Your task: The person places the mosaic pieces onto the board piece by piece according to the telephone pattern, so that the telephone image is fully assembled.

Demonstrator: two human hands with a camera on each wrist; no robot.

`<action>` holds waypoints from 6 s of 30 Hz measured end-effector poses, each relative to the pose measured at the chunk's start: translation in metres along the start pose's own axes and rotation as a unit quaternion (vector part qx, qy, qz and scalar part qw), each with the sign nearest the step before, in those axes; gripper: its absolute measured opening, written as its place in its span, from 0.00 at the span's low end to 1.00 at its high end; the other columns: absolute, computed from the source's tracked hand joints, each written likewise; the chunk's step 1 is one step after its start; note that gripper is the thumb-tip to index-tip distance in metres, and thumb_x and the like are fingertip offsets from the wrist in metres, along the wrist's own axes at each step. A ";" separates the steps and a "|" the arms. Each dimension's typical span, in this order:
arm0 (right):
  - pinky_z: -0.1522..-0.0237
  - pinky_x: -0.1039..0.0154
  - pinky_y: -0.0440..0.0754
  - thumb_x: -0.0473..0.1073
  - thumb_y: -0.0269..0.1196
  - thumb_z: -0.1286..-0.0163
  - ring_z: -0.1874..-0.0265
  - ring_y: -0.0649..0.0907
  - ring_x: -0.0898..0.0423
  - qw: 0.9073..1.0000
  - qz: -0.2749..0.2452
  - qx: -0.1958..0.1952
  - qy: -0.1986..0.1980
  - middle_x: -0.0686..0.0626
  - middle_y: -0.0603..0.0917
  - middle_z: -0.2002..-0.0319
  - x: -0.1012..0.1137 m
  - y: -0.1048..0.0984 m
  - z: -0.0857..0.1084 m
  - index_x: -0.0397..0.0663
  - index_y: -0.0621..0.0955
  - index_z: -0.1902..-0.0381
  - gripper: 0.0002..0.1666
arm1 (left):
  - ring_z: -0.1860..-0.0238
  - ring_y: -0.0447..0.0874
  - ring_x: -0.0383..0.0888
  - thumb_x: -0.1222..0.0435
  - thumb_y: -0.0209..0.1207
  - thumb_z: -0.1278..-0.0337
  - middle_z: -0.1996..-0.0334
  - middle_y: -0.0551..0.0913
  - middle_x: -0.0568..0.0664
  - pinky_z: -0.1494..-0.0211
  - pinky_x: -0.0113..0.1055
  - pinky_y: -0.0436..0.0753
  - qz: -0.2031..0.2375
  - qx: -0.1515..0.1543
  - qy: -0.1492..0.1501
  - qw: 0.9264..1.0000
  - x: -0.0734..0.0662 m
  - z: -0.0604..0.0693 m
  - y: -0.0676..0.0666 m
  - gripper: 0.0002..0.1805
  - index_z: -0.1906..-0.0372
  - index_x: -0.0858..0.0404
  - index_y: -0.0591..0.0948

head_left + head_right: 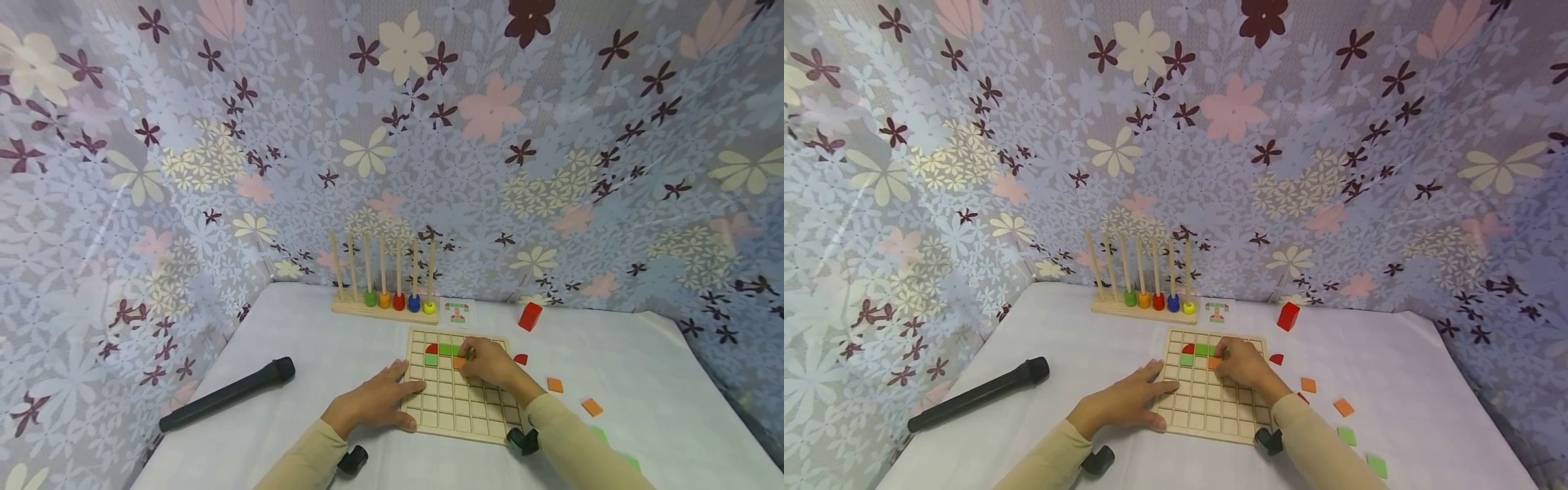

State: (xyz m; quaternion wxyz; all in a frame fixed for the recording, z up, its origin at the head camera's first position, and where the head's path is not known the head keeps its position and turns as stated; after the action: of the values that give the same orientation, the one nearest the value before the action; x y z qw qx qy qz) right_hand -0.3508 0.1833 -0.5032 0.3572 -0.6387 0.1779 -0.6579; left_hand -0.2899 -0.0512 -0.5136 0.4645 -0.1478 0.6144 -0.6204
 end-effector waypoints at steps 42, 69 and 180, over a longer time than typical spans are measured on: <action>0.75 0.60 0.73 0.47 0.72 0.34 0.74 0.74 0.53 0.978 -0.127 -0.037 0.163 0.43 0.78 0.51 -0.156 -0.111 0.096 0.35 0.67 0.27 0.44 | 0.18 0.46 0.54 0.42 0.68 0.47 0.18 0.50 0.56 0.20 0.49 0.59 0.000 0.009 -0.003 1.000 0.000 0.000 0.000 0.45 0.23 0.42 0.67; 0.71 0.59 0.74 0.44 0.74 0.38 0.72 0.76 0.52 0.986 0.033 -0.034 0.158 0.44 0.77 0.62 -0.143 -0.098 0.079 0.38 0.81 0.44 0.28 | 0.18 0.47 0.54 0.41 0.68 0.49 0.18 0.51 0.57 0.20 0.48 0.59 -0.011 0.001 -0.002 1.000 0.000 -0.001 -0.001 0.45 0.23 0.42 0.68; 0.71 0.62 0.73 0.32 0.75 0.45 0.73 0.75 0.55 0.999 -0.024 0.019 -0.045 0.51 0.77 0.74 -0.006 0.008 0.018 0.44 0.81 0.61 0.16 | 0.18 0.46 0.53 0.41 0.69 0.48 0.18 0.51 0.55 0.21 0.50 0.61 0.004 0.010 -0.014 1.000 0.000 0.000 -0.002 0.45 0.23 0.39 0.67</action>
State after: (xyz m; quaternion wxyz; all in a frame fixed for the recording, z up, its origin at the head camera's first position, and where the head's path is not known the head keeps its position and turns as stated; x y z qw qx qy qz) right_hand -0.3320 0.1860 -0.5106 0.3612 -0.6648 0.1337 -0.6401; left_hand -0.2905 -0.0512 -0.5121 0.4773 -0.1493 0.6022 -0.6223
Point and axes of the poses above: each hand's wrist, its own z-axis away from the middle knuckle, its own y-axis out of the palm, x = y × z, the point moved 5 cm from there along -z, towards the middle knuckle
